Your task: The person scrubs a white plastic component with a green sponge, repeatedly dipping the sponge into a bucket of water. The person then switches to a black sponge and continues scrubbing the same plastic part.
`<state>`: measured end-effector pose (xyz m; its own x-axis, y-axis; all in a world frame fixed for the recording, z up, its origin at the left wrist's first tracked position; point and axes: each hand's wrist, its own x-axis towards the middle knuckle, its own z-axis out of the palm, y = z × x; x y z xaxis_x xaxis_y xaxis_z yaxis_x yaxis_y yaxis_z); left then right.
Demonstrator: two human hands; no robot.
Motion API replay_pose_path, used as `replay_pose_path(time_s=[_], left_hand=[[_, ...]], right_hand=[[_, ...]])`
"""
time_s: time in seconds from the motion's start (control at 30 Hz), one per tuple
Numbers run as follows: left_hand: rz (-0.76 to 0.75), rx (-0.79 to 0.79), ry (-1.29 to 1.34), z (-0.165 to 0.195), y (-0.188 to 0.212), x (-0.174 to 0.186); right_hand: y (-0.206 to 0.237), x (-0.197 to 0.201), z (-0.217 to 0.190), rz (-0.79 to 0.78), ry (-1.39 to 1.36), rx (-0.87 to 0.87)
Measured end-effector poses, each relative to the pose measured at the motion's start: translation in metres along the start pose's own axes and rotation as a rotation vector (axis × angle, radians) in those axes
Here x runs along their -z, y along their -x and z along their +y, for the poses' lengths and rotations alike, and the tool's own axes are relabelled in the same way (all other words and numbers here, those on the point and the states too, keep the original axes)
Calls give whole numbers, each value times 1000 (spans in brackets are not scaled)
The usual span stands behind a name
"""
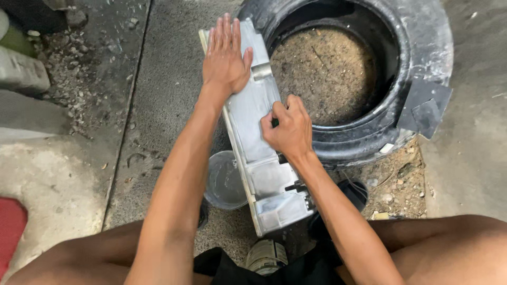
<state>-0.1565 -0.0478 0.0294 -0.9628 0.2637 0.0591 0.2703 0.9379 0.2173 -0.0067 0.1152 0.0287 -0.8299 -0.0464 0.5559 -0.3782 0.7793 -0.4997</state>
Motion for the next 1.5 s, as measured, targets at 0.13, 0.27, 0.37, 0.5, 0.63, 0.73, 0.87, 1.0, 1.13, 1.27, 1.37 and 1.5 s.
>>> replay_pose_path(time_s=[0.13,0.27,0.37,0.5,0.63,0.73,0.87,1.0,1.13,1.27,1.37,1.5], left_hand=[[-29,-172,-63,11,-7,-3],[-109,-439,-23,21,32,1],[-101,-539,43,21,61,9],[-159,-487,182,4,52,20],[-9,-219,70,-15,4,17],[74,-227,0,-10,4,5],[13,-322,10,10,60,-1],[-60,-386,53,25,122,17],[-124,-436,56,45,156,33],[-307,-504,5,52,205,31],[-98,-628,216,35,240,12],[-13,-431,291,-16,262,-21]], right_hand=[[-1,3,5,-8,11,-23],[0,3,6,-9,3,-27],[2,1,3,-7,-17,-7],[3,-2,-2,-9,4,11],[0,1,-3,-9,11,9],[-3,4,-3,-8,17,-3],[-2,3,-2,5,-18,-6],[3,1,-3,5,-38,-3],[4,-1,-2,13,-25,-8],[2,-1,0,20,-53,-1],[2,-1,0,20,-16,6],[2,0,-2,19,-36,10]])
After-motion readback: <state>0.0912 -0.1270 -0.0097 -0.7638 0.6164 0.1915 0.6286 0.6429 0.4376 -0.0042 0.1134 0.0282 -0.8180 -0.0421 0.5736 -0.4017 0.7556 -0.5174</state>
